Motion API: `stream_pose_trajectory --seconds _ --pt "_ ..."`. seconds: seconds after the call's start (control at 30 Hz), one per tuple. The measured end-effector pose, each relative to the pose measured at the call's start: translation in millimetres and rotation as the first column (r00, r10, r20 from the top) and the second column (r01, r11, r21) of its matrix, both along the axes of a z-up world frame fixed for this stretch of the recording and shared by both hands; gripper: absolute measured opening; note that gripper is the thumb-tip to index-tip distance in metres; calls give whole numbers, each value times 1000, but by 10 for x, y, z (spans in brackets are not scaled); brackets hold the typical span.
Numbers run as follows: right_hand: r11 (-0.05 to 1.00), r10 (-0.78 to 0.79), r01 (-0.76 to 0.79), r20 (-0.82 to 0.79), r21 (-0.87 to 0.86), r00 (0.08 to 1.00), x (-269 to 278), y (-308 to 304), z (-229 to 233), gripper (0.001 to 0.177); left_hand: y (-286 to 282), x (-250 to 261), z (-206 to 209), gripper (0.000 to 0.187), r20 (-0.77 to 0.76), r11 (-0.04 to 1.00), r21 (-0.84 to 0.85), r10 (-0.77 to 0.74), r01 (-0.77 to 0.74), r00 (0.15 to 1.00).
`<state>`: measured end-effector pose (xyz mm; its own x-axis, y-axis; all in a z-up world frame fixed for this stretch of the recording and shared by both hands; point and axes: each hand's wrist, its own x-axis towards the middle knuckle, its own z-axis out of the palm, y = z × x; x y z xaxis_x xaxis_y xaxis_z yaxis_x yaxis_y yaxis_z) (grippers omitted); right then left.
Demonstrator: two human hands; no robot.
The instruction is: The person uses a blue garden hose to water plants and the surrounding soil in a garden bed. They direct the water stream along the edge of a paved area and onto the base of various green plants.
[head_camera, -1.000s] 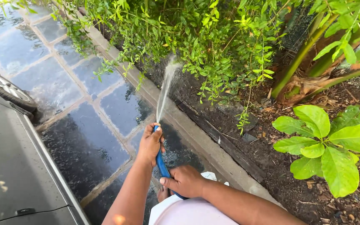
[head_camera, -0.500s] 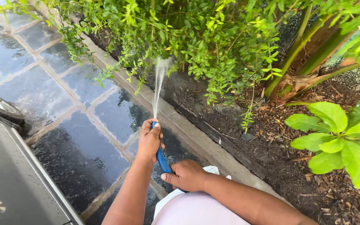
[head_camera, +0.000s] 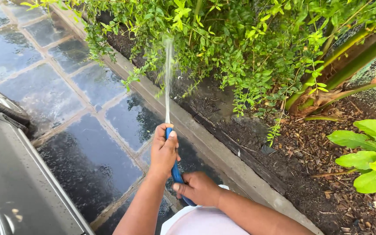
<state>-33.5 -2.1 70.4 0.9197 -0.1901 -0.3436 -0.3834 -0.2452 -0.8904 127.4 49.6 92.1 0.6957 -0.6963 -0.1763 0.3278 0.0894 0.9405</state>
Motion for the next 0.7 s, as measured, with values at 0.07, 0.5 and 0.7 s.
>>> stream_pose_trajectory --seconds 0.07,0.5,0.7 --pt "970 -149 100 212 222 966 41 -42 -89 25 -36 -61 40 21 17 1000 -17 -6 6 1000" --pt "919 -382 377 17 111 924 -412 -725 -162 56 -867 -705 -551 20 -76 1000 -20 -14 13 997" --pt "872 -465 455 14 182 885 -866 -1116 -428 57 -1352 -1160 -805 31 -81 995 -69 61 -67 995"
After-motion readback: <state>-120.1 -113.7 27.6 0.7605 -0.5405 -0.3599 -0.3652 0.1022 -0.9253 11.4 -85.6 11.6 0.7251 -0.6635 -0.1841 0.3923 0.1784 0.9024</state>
